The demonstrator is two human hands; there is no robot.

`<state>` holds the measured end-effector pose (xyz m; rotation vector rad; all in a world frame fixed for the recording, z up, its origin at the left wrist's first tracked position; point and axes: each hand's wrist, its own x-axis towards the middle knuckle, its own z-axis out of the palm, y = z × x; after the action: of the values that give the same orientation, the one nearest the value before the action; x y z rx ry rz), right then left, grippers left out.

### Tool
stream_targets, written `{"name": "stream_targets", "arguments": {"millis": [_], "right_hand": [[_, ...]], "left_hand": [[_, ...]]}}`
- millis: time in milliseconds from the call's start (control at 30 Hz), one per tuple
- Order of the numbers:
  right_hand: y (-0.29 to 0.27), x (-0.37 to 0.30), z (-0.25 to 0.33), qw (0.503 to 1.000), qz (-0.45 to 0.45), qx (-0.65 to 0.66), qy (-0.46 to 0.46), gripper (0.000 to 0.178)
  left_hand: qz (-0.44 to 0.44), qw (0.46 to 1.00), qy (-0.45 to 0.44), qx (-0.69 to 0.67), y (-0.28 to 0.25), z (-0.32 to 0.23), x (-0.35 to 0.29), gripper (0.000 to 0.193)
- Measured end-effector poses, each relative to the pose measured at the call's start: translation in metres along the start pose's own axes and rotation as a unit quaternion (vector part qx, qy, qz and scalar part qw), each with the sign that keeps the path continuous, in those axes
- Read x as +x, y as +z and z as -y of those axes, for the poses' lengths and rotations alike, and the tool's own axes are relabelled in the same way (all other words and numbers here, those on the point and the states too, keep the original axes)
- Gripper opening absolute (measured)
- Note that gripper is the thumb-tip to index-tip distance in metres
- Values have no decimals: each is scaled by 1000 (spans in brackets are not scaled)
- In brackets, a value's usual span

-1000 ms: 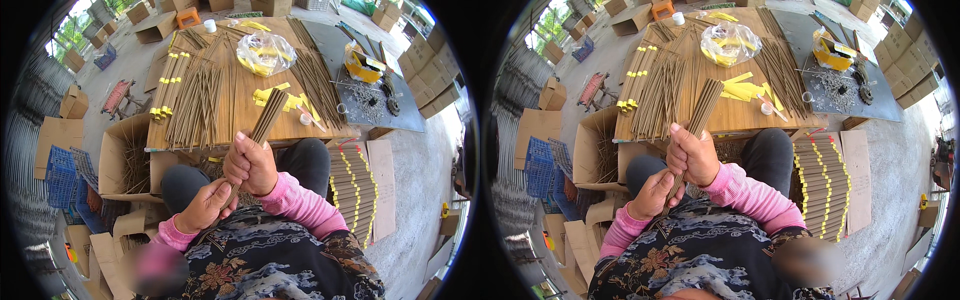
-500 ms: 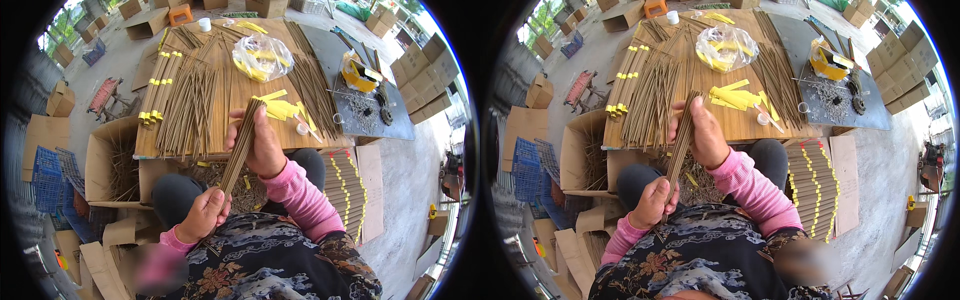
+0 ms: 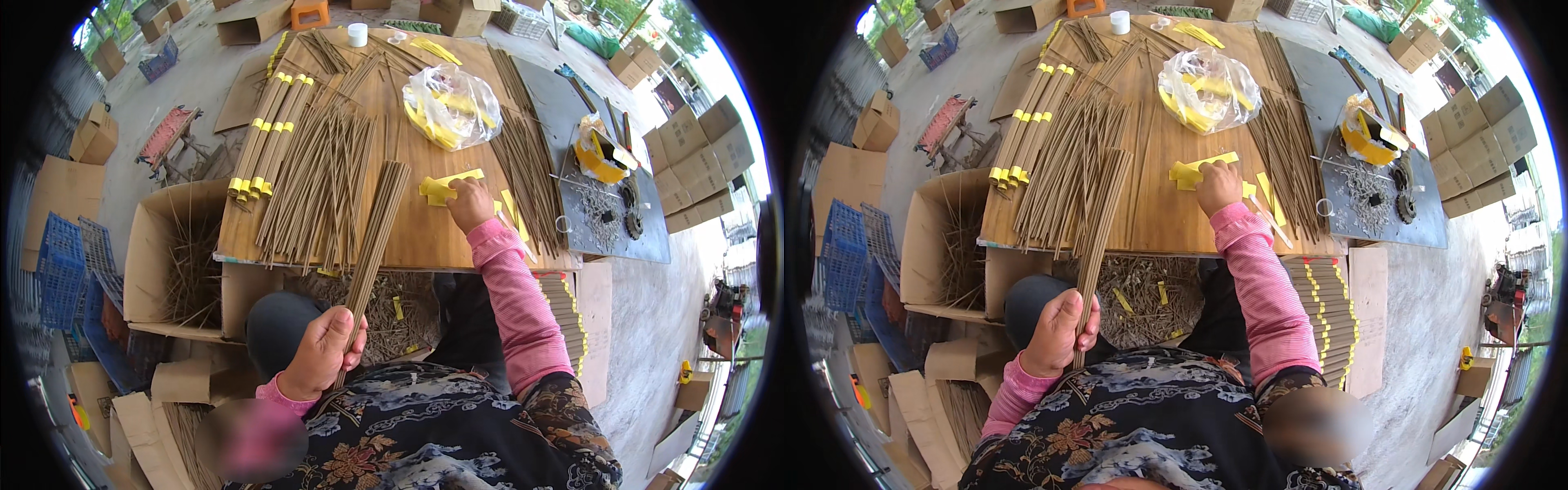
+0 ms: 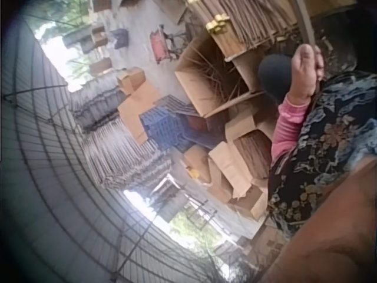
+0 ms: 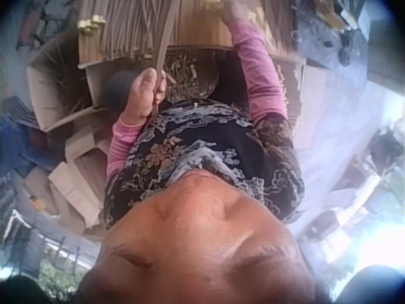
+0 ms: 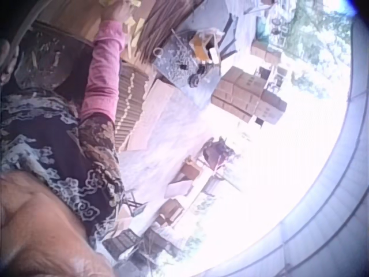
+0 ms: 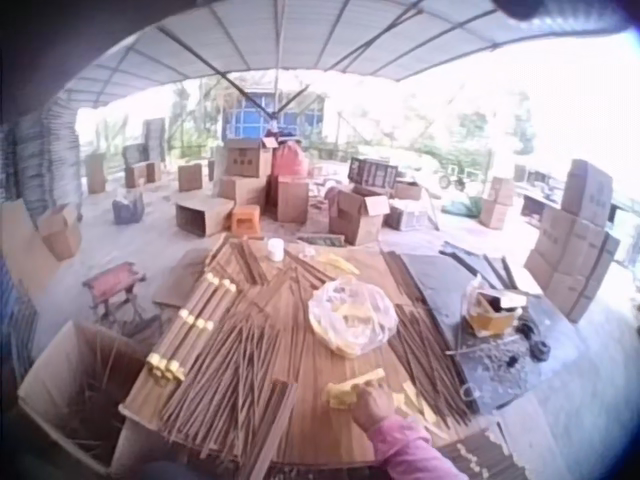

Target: The person gathers thin wooden sticks into bundles, aligns them, and secures each bundle with yellow tape. They repeatedly pick up sticks, arrange them, wrap tape around the bundle, and place the finished bundle on the table.

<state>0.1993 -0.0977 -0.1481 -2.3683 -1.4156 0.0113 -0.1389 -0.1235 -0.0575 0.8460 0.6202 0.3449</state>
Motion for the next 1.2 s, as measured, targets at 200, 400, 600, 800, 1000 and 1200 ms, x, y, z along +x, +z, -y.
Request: {"name": "stream_targets", "arguments": {"millis": [200, 400, 600, 800, 1000, 1200], "right_hand": [[-7, 2, 4, 1000, 12, 9, -20, 22], [-8, 0, 3, 998, -6, -18, -53, 22], [-15, 8, 7, 996, 48, -43, -56, 19], [-14, 17, 4, 993, 98, -36, -50, 17], [-16, 18, 5, 993, 90, -34, -71, 9], [-28, 13, 11, 983, 8, 116, -145, 4]], "left_hand": [[1, 1000, -5, -1, -2, 0, 3, 37], [2, 1000, -10, -8, -4, 1, 3, 36], [3, 1000, -17, -6, -3, 1, 5, 36], [2, 1000, -19, -2, -4, 1, 7, 36], [1, 1000, -18, 10, -3, 0, 8, 37], [1, 1000, -15, 22, 1, -3, 5, 35]]}}
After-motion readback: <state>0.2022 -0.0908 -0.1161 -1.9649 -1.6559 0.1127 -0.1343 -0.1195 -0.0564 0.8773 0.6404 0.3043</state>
